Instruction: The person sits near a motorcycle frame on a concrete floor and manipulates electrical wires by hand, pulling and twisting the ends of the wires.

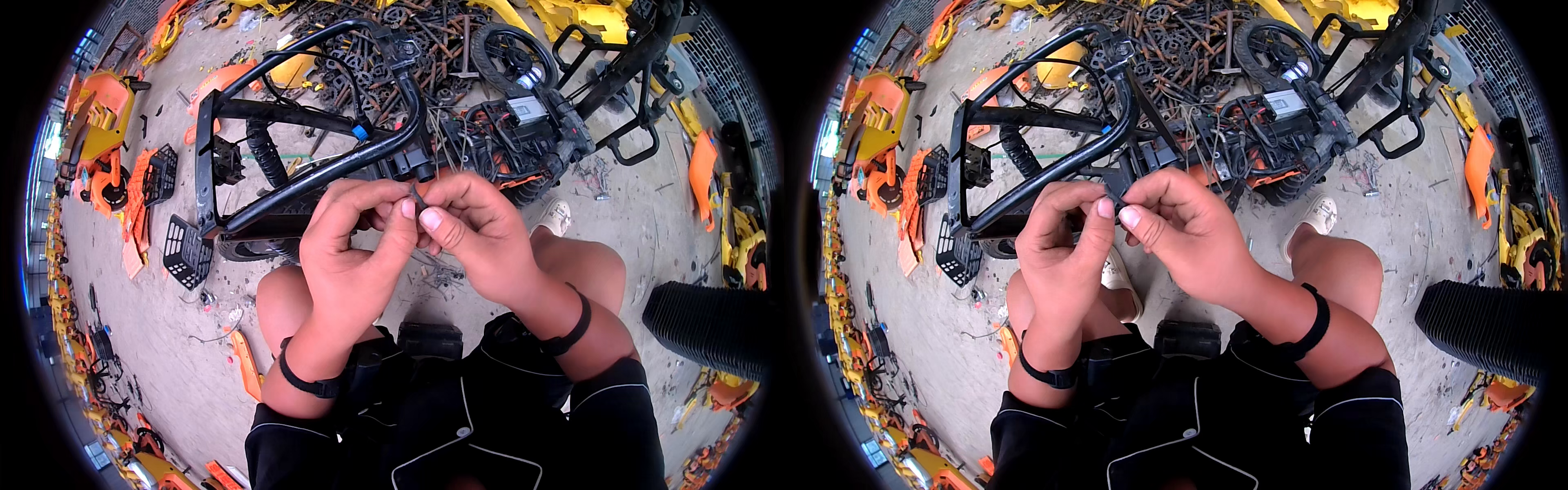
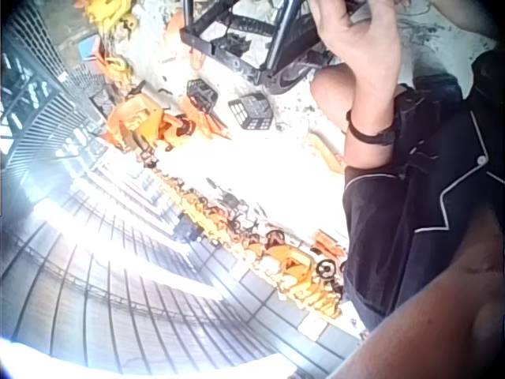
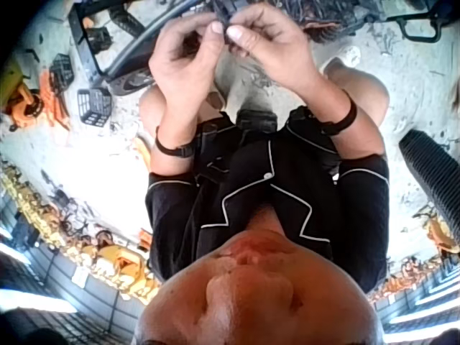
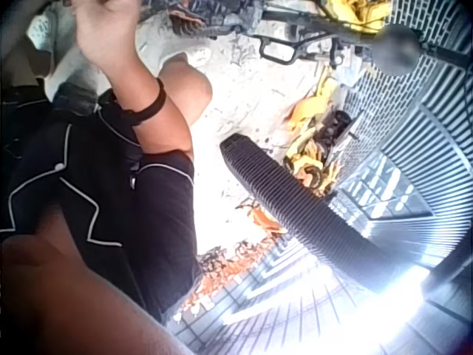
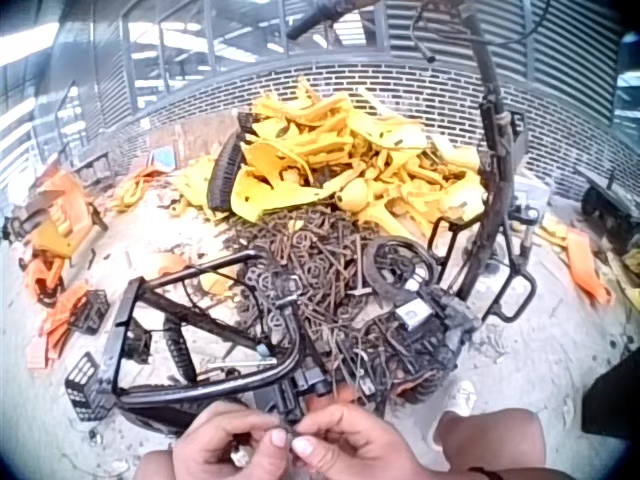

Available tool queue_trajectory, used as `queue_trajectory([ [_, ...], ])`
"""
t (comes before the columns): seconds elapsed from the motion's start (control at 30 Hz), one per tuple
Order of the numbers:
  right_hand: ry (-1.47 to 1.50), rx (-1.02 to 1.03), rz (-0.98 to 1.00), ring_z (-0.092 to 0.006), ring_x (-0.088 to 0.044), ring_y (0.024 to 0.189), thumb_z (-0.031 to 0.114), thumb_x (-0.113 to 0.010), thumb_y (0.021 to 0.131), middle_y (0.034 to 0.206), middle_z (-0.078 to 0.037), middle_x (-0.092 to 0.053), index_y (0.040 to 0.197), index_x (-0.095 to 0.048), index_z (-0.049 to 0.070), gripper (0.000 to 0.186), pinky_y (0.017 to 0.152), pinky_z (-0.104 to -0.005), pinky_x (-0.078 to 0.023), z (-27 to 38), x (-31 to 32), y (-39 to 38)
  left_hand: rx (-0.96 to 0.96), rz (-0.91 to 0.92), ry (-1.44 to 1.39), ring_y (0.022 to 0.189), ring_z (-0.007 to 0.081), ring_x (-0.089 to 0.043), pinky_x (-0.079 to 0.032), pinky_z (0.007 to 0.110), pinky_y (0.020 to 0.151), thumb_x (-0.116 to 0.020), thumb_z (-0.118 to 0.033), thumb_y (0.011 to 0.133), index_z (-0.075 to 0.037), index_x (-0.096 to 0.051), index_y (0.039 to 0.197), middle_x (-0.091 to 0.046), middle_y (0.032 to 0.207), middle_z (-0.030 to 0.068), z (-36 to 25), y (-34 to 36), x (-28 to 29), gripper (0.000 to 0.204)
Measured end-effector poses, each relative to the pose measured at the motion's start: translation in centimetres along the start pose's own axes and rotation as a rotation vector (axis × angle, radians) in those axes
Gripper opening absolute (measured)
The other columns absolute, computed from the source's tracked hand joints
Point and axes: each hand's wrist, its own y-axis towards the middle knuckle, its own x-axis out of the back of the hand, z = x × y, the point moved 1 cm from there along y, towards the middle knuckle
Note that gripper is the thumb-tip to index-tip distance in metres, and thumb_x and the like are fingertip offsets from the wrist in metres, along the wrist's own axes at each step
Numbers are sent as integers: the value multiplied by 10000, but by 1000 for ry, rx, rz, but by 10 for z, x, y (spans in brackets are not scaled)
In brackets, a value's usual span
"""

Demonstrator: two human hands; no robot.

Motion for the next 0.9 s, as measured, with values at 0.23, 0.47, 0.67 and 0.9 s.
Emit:
queue_trajectory([
  [0.23,5,-5,1,-75,-595,834,123,-622,1001,961,-8,-613,1084,-575,38,128,717,-236,-494,-1,-1,-1,7,31,-1,816,81,-539,-440,220,725,-706,30,885,17,-665,996,-623,966,45,0,-3,2,120],
  [0.47,-15,5,2,-68,-578,845,98,-625,995,967,-2,-604,1086,-578,35,120,741,-237,-494,0,-2,-1,-11,47,5,819,83,-546,-446,218,716,-700,27,887,5,-647,977,-615,958,45,-1,-3,3,107],
  [0.67,-10,3,6,-65,-581,845,95,-624,996,964,-2,-603,1094,-579,31,126,743,-236,-498,-1,-3,-1,-27,25,0,788,87,-552,-459,222,691,-693,39,869,2,-639,948,-609,932,52,-2,-2,2,103],
  [0.9,23,-42,43,-66,-594,824,122,-611,1008,962,-7,-612,1106,-576,28,140,724,-239,-509,0,-2,-3,-59,-36,47,707,82,-576,-490,227,644,-705,67,815,-6,-632,884,-607,883,54,1,-1,1,125],
])
